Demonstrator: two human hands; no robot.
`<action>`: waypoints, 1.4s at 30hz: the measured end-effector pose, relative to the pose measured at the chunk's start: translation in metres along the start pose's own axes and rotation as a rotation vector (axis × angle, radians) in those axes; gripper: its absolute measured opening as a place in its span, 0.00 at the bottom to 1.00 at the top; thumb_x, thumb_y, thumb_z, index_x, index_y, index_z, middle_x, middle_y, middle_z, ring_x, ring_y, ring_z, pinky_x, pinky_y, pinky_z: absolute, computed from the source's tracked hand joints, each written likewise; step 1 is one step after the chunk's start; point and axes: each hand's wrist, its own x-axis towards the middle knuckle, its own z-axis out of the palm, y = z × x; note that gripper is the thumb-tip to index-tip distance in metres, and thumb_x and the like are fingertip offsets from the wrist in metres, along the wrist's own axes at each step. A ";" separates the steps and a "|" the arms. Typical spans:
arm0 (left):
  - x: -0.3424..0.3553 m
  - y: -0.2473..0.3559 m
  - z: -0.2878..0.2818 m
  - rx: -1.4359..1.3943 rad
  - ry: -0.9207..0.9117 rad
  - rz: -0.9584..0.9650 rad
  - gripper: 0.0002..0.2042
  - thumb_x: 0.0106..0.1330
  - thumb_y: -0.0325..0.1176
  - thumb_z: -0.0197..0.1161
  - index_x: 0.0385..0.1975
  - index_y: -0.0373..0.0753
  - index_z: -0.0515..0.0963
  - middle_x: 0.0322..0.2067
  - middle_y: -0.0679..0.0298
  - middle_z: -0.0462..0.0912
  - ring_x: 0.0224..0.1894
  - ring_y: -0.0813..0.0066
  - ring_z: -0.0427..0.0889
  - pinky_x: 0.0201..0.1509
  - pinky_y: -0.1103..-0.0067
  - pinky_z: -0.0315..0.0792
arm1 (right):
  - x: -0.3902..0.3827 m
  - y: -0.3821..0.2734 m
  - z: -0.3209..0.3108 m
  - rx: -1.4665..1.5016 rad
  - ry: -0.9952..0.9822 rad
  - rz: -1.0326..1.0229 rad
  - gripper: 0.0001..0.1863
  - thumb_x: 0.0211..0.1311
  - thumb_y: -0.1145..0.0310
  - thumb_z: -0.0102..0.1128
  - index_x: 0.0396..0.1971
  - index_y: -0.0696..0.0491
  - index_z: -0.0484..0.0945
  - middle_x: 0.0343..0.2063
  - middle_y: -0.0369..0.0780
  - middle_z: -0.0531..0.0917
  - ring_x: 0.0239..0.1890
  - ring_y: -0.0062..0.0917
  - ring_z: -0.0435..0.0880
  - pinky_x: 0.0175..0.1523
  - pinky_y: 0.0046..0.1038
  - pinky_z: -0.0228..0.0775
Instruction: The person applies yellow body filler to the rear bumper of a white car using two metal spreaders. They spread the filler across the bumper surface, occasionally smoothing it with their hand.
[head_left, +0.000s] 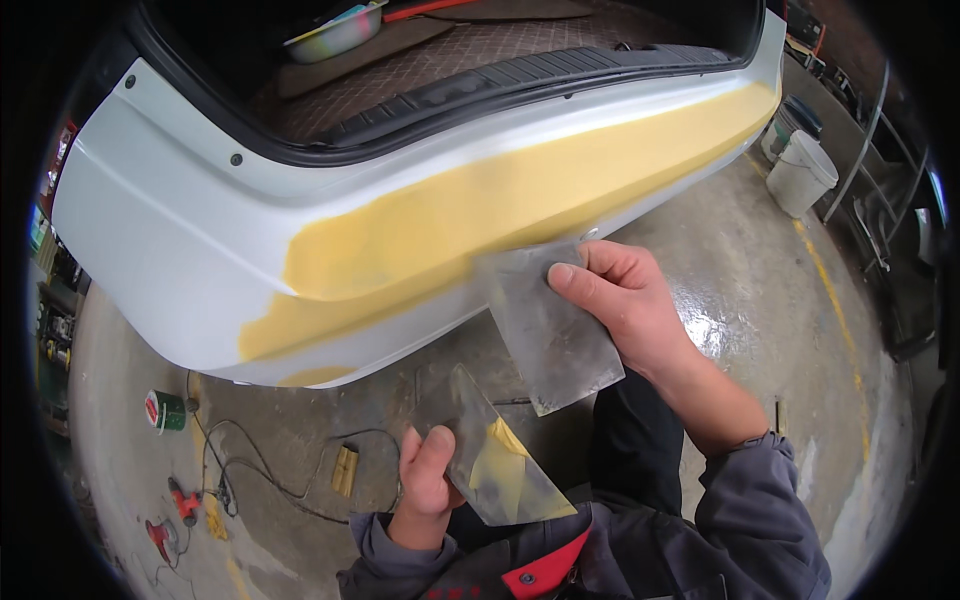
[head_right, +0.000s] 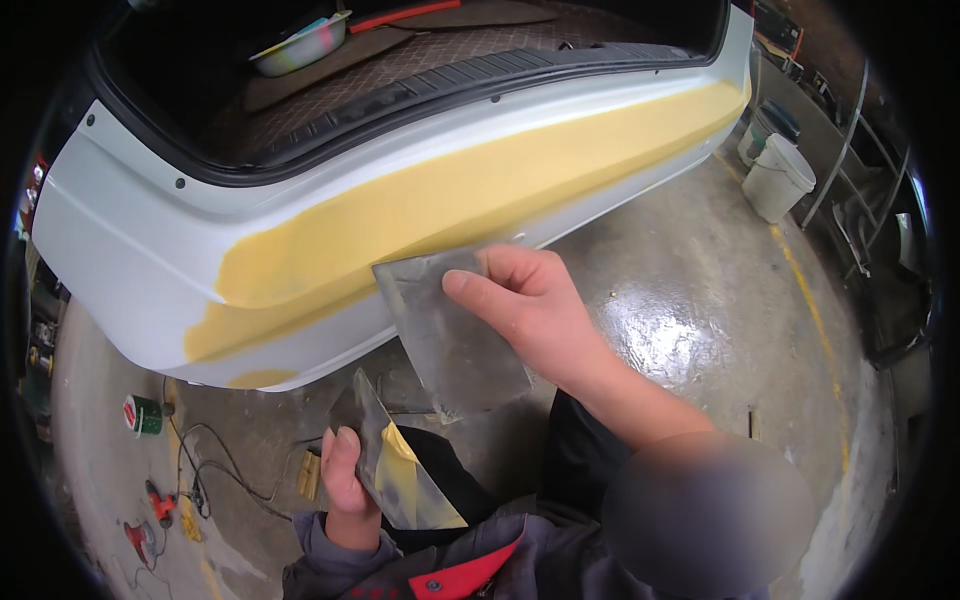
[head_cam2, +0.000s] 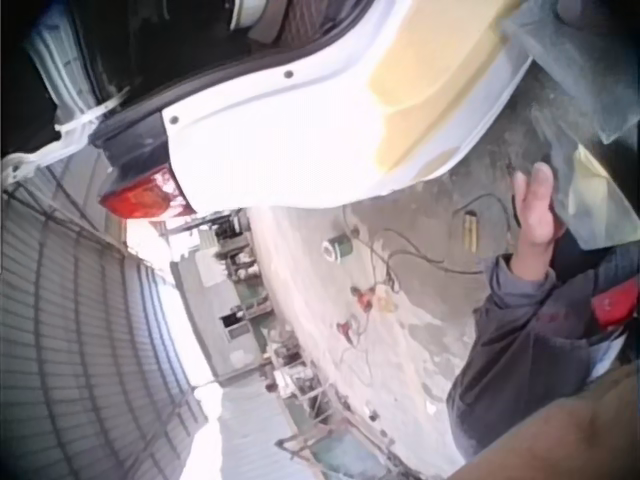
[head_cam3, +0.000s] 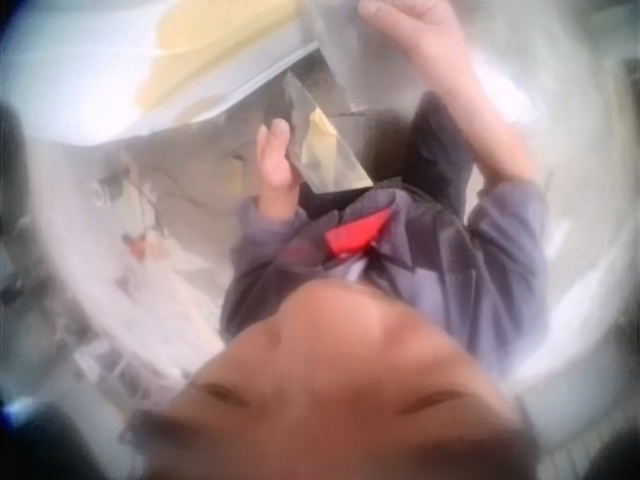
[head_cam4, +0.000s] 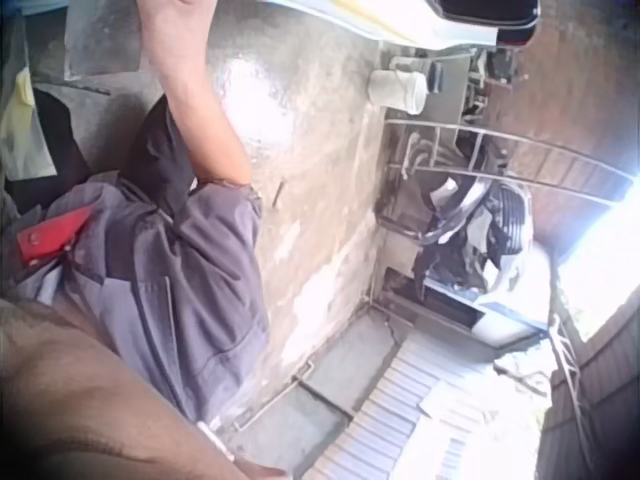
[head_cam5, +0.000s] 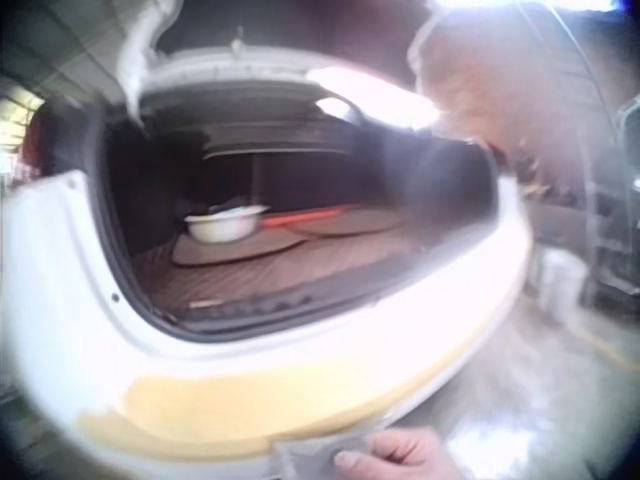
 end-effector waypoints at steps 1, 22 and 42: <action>0.000 0.001 -0.002 -0.002 -0.001 -0.001 0.21 0.76 0.37 0.57 0.62 0.29 0.71 0.52 0.55 0.83 0.48 0.67 0.84 0.50 0.72 0.79 | 0.002 0.004 0.000 -0.013 -0.002 -0.012 0.21 0.70 0.66 0.67 0.18 0.50 0.69 0.19 0.22 0.67 0.24 0.06 0.61 0.26 0.19 0.52; 0.030 -0.027 0.014 0.003 -0.087 -0.231 0.23 0.76 0.43 0.57 0.61 0.32 0.72 0.49 0.56 0.84 0.46 0.67 0.86 0.49 0.73 0.80 | 0.056 -0.043 -0.093 -0.167 0.437 -0.119 0.09 0.71 0.65 0.65 0.35 0.56 0.85 0.29 0.36 0.88 0.26 0.15 0.83 0.35 0.20 0.77; 0.022 -0.011 -0.004 0.079 -0.132 0.100 0.23 0.83 0.51 0.41 0.61 0.37 0.69 0.19 0.64 0.72 0.07 0.74 0.64 0.08 0.77 0.63 | -0.001 0.001 0.009 -0.036 -0.038 -0.061 0.16 0.71 0.68 0.66 0.22 0.54 0.76 0.19 0.22 0.71 0.24 0.06 0.63 0.27 0.18 0.54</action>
